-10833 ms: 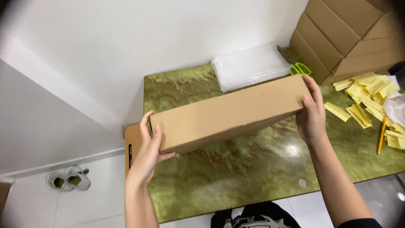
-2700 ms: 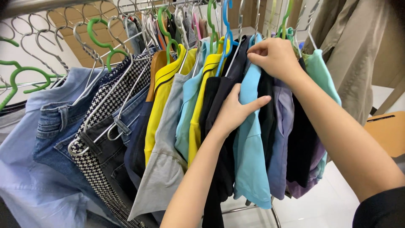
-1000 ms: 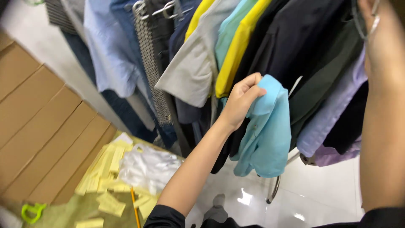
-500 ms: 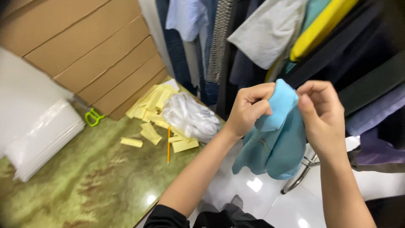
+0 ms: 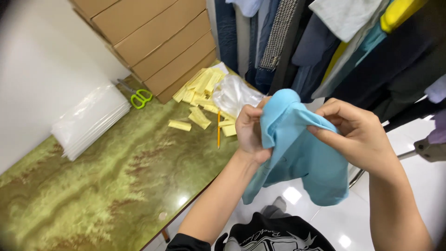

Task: The person folds a light blue t-shirt and a black t-shirt on a table. They also handle a plastic bag and a cardboard box, placing the bag inside the box and stacking the box with others.

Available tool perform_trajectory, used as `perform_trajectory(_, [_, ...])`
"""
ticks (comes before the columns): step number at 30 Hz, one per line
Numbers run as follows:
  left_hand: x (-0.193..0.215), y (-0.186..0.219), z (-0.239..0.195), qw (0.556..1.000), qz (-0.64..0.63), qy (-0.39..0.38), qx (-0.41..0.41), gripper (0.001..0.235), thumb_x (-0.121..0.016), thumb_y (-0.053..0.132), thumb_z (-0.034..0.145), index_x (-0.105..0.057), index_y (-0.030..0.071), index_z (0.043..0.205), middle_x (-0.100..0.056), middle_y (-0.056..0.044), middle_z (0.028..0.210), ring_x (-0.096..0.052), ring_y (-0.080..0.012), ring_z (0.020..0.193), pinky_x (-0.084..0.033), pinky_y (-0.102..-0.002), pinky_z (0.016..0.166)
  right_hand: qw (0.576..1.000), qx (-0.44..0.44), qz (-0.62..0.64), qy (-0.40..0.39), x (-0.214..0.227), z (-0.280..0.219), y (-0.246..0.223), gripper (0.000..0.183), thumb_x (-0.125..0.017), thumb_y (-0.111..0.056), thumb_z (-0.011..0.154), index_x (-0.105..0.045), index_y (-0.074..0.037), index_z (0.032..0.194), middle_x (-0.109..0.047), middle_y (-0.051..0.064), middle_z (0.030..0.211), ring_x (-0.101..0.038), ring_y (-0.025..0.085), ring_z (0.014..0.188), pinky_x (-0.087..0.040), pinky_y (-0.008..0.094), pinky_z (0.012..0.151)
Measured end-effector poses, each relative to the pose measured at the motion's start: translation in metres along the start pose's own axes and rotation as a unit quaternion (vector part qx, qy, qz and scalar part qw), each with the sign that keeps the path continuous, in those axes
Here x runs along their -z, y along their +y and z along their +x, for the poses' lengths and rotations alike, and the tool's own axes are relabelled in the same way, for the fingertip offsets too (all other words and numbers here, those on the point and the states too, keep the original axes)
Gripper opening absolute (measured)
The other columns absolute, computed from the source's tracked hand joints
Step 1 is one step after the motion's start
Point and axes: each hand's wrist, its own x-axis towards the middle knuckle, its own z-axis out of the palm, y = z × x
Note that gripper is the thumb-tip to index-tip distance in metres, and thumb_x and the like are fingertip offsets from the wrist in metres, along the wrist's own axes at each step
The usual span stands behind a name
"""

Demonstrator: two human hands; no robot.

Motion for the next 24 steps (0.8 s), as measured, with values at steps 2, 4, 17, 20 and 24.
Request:
perform_trajectory(2, [0.011, 0.003, -0.023, 0.991, -0.053, 0.079, 0.094, 0.042, -0.063, 0.049, 0.102, -0.079, 0.011, 0.097, -0.079, -0.012, 0.09, -0.076, -0.0277, 0.088, -0.057, -0.038, 0.088, 0.997, 0.067, -0.03, -0.013, -0.018, -0.008, -0.012, 0.004, -0.072, 0.001, 0.097, -0.069, -0.002, 0.098, -0.064, 0.007, 0.093, -0.058, 0.013, 0.085, -0.046, 0.025, 0.074])
perform_trajectory(4, [0.0, 0.012, -0.047, 0.99, -0.014, 0.086, 0.115, 0.054, -0.06, 0.061, 0.102, -0.076, 0.011, 0.088, -0.075, -0.007, 0.08, -0.072, -0.0206, 0.076, -0.056, -0.033, 0.077, 0.995, 0.093, -0.043, -0.024, -0.032, -0.016, -0.015, 0.003, -0.071, -0.002, 0.098, -0.069, -0.002, 0.096, -0.064, 0.007, 0.093, -0.059, 0.014, 0.085, -0.045, 0.025, 0.075])
perform_trajectory(17, [0.009, 0.038, -0.158, 0.94, 0.303, 0.122, 0.095, 0.015, -0.079, 0.023, 0.093, -0.064, 0.021, 0.099, -0.068, 0.007, 0.081, -0.065, -0.0029, 0.071, -0.057, -0.021, 0.064, 0.997, 0.046, 0.017, -0.064, -0.09, -0.067, -0.026, 0.011, -0.06, 0.005, 0.103, -0.068, -0.003, 0.107, -0.065, 0.012, 0.118, -0.064, 0.019, 0.11, -0.053, 0.03, 0.09])
perform_trajectory(20, [0.014, 0.027, -0.176, 0.936, 0.346, 0.048, 0.036, 0.024, -0.078, 0.015, 0.096, -0.054, 0.017, 0.093, -0.076, 0.001, 0.08, -0.068, -0.0034, 0.076, -0.055, -0.023, 0.071, 0.999, 0.017, 0.028, 0.01, -0.082, -0.08, -0.017, 0.032, -0.053, 0.007, 0.089, -0.061, -0.008, 0.117, -0.06, 0.006, 0.124, -0.059, 0.015, 0.108, -0.049, 0.028, 0.099])
perform_trajectory(24, [-0.009, 0.025, -0.201, 0.898, 0.44, 0.017, 0.005, 0.036, -0.071, 0.014, 0.095, -0.038, 0.019, 0.081, -0.035, 0.009, 0.063, -0.032, -0.0045, 0.063, -0.032, -0.024, 0.062, 1.0, 0.01, 0.023, -0.009, -0.093, -0.097, -0.02, 0.017, -0.058, 0.002, 0.103, -0.063, -0.005, 0.119, -0.064, 0.008, 0.102, -0.063, 0.016, 0.099, -0.051, 0.028, 0.095])
